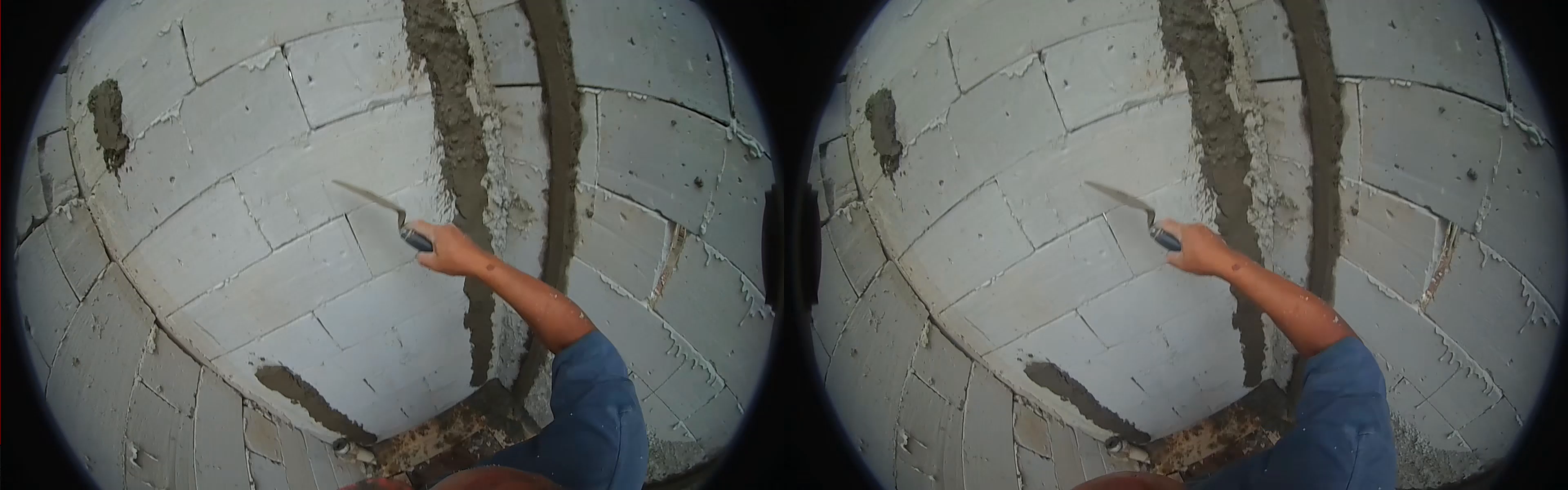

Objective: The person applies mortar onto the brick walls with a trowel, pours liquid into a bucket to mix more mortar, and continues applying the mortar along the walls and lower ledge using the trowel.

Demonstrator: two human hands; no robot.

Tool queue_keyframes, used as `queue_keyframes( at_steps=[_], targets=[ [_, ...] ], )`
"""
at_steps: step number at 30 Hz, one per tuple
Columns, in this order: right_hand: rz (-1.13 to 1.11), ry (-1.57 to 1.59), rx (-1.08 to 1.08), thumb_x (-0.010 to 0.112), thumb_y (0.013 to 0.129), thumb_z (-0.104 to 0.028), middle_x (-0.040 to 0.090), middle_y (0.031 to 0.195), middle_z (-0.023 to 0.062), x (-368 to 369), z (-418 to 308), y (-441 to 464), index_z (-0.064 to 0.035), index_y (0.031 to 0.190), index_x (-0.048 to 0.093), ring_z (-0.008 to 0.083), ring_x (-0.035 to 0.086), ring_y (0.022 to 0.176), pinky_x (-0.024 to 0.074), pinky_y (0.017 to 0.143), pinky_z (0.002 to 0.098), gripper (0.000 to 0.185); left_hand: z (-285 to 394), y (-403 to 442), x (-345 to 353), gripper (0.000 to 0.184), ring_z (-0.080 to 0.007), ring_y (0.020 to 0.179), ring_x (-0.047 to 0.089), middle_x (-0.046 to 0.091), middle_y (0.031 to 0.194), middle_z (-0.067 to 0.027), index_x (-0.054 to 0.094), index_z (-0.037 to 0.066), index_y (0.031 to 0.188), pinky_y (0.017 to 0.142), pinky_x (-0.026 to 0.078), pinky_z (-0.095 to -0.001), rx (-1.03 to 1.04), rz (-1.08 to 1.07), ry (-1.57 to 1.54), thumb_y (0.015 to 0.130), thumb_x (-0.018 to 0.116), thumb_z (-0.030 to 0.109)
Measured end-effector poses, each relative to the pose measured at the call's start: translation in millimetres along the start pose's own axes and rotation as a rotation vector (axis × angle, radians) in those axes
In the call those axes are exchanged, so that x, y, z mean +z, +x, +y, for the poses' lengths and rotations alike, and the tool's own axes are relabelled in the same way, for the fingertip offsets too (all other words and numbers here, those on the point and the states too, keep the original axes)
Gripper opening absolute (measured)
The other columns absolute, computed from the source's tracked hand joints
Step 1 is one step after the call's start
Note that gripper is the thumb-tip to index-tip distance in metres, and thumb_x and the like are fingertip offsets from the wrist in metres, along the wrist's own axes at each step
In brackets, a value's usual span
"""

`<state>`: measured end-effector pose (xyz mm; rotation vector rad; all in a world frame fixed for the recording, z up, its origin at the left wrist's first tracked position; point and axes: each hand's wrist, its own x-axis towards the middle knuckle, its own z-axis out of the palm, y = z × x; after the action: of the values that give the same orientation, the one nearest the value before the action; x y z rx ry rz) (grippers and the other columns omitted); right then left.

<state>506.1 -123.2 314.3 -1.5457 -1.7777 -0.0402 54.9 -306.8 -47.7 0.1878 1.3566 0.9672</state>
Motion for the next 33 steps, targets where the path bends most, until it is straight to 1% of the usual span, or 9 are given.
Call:
queue_keyframes(
  at_steps=[3, 8, 12, 16, 19, 23, 28, 30, 33],
  targets=[
    [-0.402, 0.317, -0.038, 0.070, 0.081, -0.022, 0.068, 0.110, 0.0219, 115.9, -31.0, -102.9, -0.0140, 0.136, 0.055, 0.0427, 0.065, 0.103, 0.0514, 0.091, 0.0464, 0.058, -18.8, -26.4, -45.5, 0.052, -0.0318, 0.103, 0.065, 0.051, 0.130, -0.0221, 0.039, -0.006, 0.136, 0.075, 0.064, -0.0402, 0.053, 0.077, -0.020, 0.084, 0.046, -0.001],
    [-1.041, -0.186, -0.275, 0.068, 0.078, -0.017, 0.072, 0.092, 0.0131, 227.2, -72.0, -221.2, -0.0115, 0.113, 0.070, 0.0328, 0.071, 0.092, 0.0556, 0.072, 0.0464, 0.035, -15.0, -59.9, -44.7, 0.062, -0.0354, 0.099, 0.067, 0.049, 0.129, -0.0229, 0.029, -0.003, 0.140, 0.071, 0.066, -0.0414, 0.140, 0.137, 0.098, 0.081, 0.046, -0.005],
    [-1.148, -0.287, -0.238, 0.066, 0.079, -0.019, 0.073, 0.093, 0.0141, 291.3, -84.0, -304.4, -0.0114, 0.105, 0.073, 0.0306, 0.072, 0.091, 0.0566, 0.073, 0.0464, 0.028, -11.5, -41.7, -38.7, 0.059, -0.0358, 0.098, 0.068, 0.051, 0.122, -0.0220, 0.030, -0.005, 0.139, 0.069, 0.067, -0.0432, 0.176, 0.038, 0.212, 0.082, 0.046, -0.003],
    [-1.075, -0.076, 0.017, 0.070, 0.079, -0.033, 0.073, 0.094, 0.0108, 214.2, -87.4, -297.1, -0.0241, 0.107, 0.073, 0.0320, 0.071, 0.091, 0.0569, 0.076, 0.0466, 0.030, 6.7, -54.5, -10.4, 0.069, -0.0348, 0.109, 0.063, 0.050, 0.131, -0.0191, 0.030, 0.002, 0.146, 0.083, 0.063, -0.0487, 0.338, -0.219, 0.214, 0.080, 0.047, -0.006],
    [-0.968, -0.300, 0.233, 0.070, 0.079, -0.033, 0.072, 0.098, 0.0106, 208.9, -72.0, -309.4, -0.0210, 0.107, 0.072, 0.0307, 0.071, 0.094, 0.0562, 0.078, 0.0452, 0.031, 16.5, -54.5, 3.7, 0.072, -0.0290, 0.100, 0.065, 0.050, 0.129, -0.0174, 0.028, 0.002, 0.149, 0.073, 0.065, -0.0417, 0.362, -0.290, 0.373, 0.080, 0.046, -0.009],
    [-1.230, 0.091, 0.269, 0.071, 0.080, -0.033, 0.072, 0.099, 0.0144, 238.5, -62.9, -360.5, -0.0157, 0.111, 0.071, 0.0314, 0.070, 0.093, 0.0562, 0.079, 0.0449, 0.036, 9.3, -22.5, 12.2, 0.065, -0.0240, 0.093, 0.066, 0.054, 0.120, -0.0146, 0.034, 0.003, 0.143, 0.064, 0.064, -0.0349, 0.359, -0.380, 0.508, 0.080, 0.046, -0.009],
    [-1.161, 0.632, 0.709, 0.073, 0.080, -0.032, 0.072, 0.106, 0.0172, 227.9, -29.8, -377.9, -0.0077, 0.125, 0.064, 0.0318, 0.070, 0.094, 0.0552, 0.085, 0.0417, 0.052, 21.0, -8.3, 48.6, 0.076, -0.0205, 0.118, 0.052, 0.048, 0.138, -0.0143, 0.031, -0.002, 0.150, 0.095, 0.047, -0.0282, 0.245, -0.442, 0.628, 0.076, 0.041, -0.013],
    [-0.737, 0.609, 0.360, 0.075, 0.076, -0.030, 0.072, 0.107, 0.0166, 236.9, 5.1, -427.5, -0.0084, 0.124, 0.065, 0.0330, 0.069, 0.097, 0.0543, 0.087, 0.0430, 0.054, 14.6, 18.6, 46.1, 0.068, -0.0216, 0.111, 0.057, 0.052, 0.130, -0.0122, 0.035, 0.001, 0.147, 0.089, 0.051, -0.0311, 0.350, -0.474, 0.725, 0.080, 0.044, -0.009],
    [-0.825, 0.636, 0.437, 0.072, 0.070, -0.030, 0.071, 0.099, 0.0177, 249.9, 11.4, -430.0, -0.0083, 0.116, 0.068, 0.0336, 0.069, 0.094, 0.0529, 0.088, 0.0451, 0.050, 7.1, 47.3, 49.6, 0.062, -0.0206, 0.101, 0.061, 0.057, 0.121, -0.0098, 0.036, 0.007, 0.146, 0.078, 0.057, -0.0314, 0.396, -0.442, 0.795, 0.085, 0.045, -0.006]
  ],
)
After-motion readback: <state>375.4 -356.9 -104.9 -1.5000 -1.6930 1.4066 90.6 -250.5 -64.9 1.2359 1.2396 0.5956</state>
